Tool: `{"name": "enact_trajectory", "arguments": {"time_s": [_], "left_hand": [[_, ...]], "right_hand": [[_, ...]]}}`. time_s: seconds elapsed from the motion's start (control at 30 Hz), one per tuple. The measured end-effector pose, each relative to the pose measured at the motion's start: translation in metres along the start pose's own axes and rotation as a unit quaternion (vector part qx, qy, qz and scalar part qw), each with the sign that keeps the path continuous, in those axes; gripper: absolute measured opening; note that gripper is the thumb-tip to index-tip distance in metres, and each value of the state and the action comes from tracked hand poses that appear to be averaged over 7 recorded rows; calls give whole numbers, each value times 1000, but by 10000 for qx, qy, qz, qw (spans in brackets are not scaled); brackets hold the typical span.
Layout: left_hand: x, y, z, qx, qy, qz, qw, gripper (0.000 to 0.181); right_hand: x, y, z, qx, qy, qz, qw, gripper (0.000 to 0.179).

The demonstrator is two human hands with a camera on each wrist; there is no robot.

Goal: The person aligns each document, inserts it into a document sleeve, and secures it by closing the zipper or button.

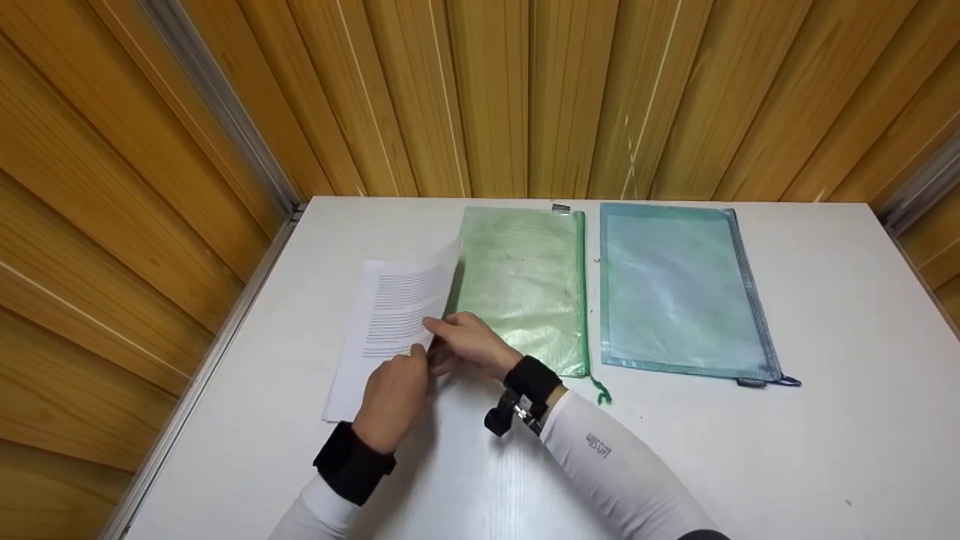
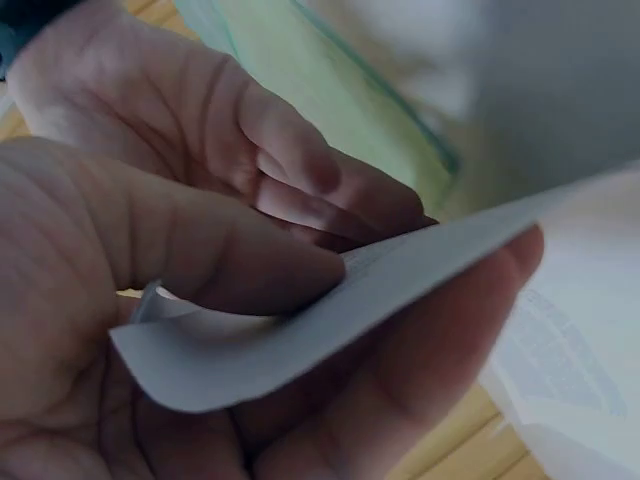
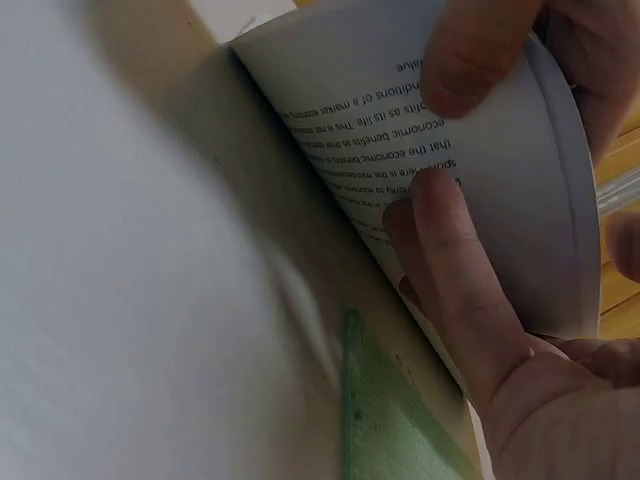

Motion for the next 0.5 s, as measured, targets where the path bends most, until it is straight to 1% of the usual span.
{"name": "enact_trajectory", "arguments": {"time_s": [0.1, 0.23, 0.4, 0.5], "left_hand": [[2, 17, -2, -194, 124, 239, 9994, 28], [3, 36, -3, -500, 242, 405, 9976, 26], [1, 59, -1, -942, 269, 284, 9948, 24], [-1, 71, 1, -1102, 258, 182, 9934, 27]], "right_hand": [[13, -4, -8, -58, 123, -87, 9999, 44], [31, -8, -24, -131, 236, -260, 9993, 37], [53, -15, -46, -28, 332, -769, 9965, 44], [65, -18, -60, 107, 347, -964, 9947, 49]]}}
Point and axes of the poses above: each hand's wrist, its own z-axis towards the middle knuckle, its own x-axis out of the back of the hand, y = z × x, the point moved 9 cm from there along z, towards the middle knuckle, and after that the axes turned 11 degrees about -y, right-handed, at the moved point
